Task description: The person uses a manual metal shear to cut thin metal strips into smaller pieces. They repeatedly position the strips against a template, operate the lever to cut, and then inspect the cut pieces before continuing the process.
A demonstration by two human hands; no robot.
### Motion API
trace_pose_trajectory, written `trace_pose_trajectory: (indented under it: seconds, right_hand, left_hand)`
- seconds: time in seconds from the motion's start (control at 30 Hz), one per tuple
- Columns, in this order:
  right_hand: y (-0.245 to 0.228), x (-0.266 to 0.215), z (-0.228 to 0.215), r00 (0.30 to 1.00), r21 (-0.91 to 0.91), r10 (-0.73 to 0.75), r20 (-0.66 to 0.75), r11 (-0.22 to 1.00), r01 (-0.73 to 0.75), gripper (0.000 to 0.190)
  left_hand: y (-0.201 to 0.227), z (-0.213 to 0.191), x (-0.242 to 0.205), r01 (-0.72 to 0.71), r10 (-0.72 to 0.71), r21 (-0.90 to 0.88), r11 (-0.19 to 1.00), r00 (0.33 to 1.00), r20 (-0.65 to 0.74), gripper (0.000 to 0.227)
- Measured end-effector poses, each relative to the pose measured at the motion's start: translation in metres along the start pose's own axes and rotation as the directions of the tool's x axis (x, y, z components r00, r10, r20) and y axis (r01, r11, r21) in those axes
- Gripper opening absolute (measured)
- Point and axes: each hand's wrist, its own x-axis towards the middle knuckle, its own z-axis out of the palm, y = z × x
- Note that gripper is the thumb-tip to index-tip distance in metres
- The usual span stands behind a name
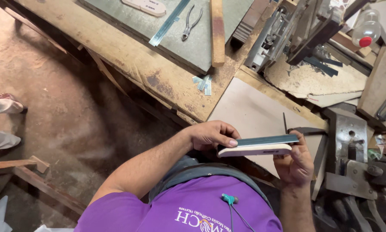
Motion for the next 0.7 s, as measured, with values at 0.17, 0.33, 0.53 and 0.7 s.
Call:
trace_pose_trajectory:
  seconds: [0.17,0.33,0.53,0.7]
  right_hand:
    - [-0.012,-0.009,0.001,0.997,-0.096,-0.036,-0.062,0.995,0.03,0.047]
    - [-0.025,-0.018,-0.008,0.97,-0.171,-0.133,-0.205,0.98,0.098,0.049]
    - [-0.027,-0.029,-0.012,0.886,-0.247,-0.269,-0.378,0.951,0.184,0.041]
    - [-0.03,-0.033,-0.004,0.796,-0.327,-0.386,-0.466,0.911,0.251,0.041]
  left_hand:
    - [0.001,0.012,0.002,-0.075,0.101,0.122,0.99,0.97,-0.222,0.04]
    - [0.004,0.014,0.015,-0.204,0.24,0.189,0.961,0.951,-0.195,0.052]
    - [0.023,0.025,0.04,-0.159,0.229,0.28,0.947,0.944,-0.238,0.053]
    - [0.042,0.026,0.061,-0.108,0.186,0.361,0.926,0.964,-0.189,0.056]
